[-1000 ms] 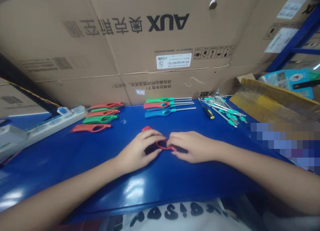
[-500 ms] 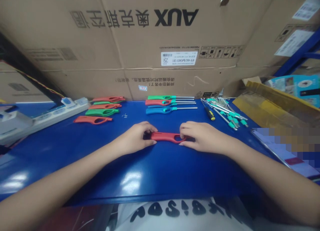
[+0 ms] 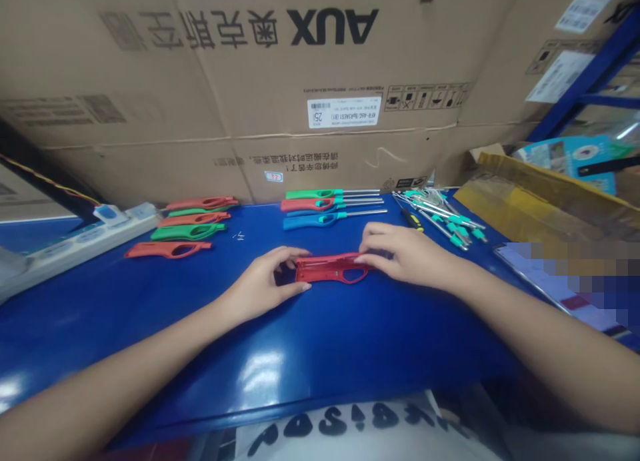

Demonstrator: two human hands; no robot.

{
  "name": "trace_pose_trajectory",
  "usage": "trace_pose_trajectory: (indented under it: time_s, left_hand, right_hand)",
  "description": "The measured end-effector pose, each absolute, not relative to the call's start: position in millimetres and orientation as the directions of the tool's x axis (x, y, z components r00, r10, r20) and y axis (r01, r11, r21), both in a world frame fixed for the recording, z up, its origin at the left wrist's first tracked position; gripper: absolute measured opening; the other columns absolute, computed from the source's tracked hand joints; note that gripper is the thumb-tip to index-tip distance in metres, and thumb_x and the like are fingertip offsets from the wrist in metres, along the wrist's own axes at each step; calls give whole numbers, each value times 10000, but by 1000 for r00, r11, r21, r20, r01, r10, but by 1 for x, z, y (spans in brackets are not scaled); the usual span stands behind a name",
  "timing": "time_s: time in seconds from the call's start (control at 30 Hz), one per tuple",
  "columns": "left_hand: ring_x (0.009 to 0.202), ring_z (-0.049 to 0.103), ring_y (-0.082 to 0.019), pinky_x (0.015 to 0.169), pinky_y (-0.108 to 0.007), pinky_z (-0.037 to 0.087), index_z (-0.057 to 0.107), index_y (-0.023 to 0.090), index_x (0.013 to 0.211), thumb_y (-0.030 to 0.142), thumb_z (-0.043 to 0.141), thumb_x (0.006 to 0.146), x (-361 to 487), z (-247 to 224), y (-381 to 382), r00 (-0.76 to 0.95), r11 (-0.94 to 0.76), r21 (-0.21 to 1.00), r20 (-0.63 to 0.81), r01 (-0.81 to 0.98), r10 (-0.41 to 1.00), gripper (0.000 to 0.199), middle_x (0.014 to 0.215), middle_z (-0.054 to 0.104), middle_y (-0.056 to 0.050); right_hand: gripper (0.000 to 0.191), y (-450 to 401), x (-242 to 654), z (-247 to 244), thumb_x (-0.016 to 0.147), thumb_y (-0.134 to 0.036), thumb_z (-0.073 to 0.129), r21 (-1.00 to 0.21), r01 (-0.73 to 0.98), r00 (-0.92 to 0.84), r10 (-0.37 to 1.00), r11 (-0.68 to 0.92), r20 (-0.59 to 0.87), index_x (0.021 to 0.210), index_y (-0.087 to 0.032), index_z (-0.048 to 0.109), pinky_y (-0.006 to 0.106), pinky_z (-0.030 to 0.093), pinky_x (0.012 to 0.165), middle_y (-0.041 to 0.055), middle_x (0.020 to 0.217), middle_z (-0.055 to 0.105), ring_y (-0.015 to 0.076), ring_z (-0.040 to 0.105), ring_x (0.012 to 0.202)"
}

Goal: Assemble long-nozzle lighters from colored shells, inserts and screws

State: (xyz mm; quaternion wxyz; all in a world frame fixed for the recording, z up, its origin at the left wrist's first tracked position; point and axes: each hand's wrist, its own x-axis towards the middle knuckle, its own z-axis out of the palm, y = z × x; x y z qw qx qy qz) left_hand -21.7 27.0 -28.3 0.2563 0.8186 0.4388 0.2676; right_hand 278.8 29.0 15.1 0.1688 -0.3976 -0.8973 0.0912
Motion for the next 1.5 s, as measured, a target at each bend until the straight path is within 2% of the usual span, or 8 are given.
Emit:
trace_pose_trajectory:
  time_s: [0.13, 0.23, 0.33, 0.43, 0.53, 0.7, 0.93, 1.5]
  left_hand:
    - [925, 644, -204, 840, -351, 535, 656, 184, 1127, 377, 749, 830, -21, -29, 26, 465, -515, 632, 262, 579, 846, 365, 1036, 688, -57]
    - [951, 645, -204, 843, -348, 538, 653, 198, 1190, 354, 721, 853, -22, -29, 27, 495, -533, 634, 259, 561, 829, 378, 1075, 683, -67]
    - [924, 637, -201, 776, -328, 541, 662, 210, 1197, 364, 715, 854, -23, -30, 28, 494, -542, 619, 270, 568, 826, 380, 1072, 679, -67]
    - [952, 624, -204, 811, -339, 541, 665, 221, 1190, 307, 705, 840, -23, -27, 26, 508, -578, 586, 303, 567, 806, 363, 1119, 659, -66]
    - [1056, 602, -229, 954, -400, 500, 663, 215, 1157, 181, 624, 838, -21, -20, 20, 572, -667, 517, 359, 536, 737, 323, 1153, 653, -69]
    - [1085, 595, -249, 982, -425, 477, 653, 205, 1168, 195, 603, 871, -17, -12, 11, 665, -750, 420, 360, 510, 654, 301, 1170, 665, -79]
    - [963, 648, -205, 869, -349, 540, 673, 210, 1138, 127, 558, 875, -18, -19, 17, 666, -737, 483, 353, 472, 658, 299, 1010, 727, -48]
    - [978, 643, -224, 890, -369, 538, 703, 183, 1037, 176, 587, 885, -18, -17, 19, 677, -743, 464, 341, 482, 652, 191, 1030, 713, -73]
  right_hand:
    - [255, 28, 279, 19, 984, -331, 563, -374, 684, -525, 779, 626, 343, 806, -174, 657, 267, 402, 679, 42, 794, 650, 155, 582, 734]
    - [296, 23, 278, 24, 987, -307, 548, -436, 624, -643, 743, 648, 184, 736, -176, 633, 254, 388, 644, 21, 744, 628, 130, 560, 677]
    - [298, 18, 274, 24, 975, -293, 556, -343, 642, -731, 682, 686, -5, 708, -179, 621, 261, 349, 609, 14, 736, 635, 127, 554, 658]
    - [335, 17, 270, 19, 967, -317, 567, -193, 706, -703, 707, 682, -75, 664, -177, 592, 270, 301, 580, 10, 695, 617, 125, 518, 613]
    - [347, 19, 271, 14, 949, -416, 601, -144, 712, -697, 717, 687, -28, 696, -179, 581, 264, 293, 566, 9, 787, 615, 114, 496, 607]
    - [254, 23, 274, 9, 917, -386, 655, -231, 620, -746, 655, 750, 122, 1104, -219, 616, 267, 422, 680, 46, 1158, 631, 166, 632, 875]
    - [119, 28, 270, -4, 963, -247, 589, -350, 515, -790, 591, 783, 160, 1001, -193, 687, 268, 485, 745, 53, 1020, 685, 159, 648, 854]
    - [197, 27, 271, 1, 989, -305, 562, -216, 545, -799, 580, 810, 160, 1034, -191, 716, 282, 486, 736, 57, 1033, 705, 179, 673, 895]
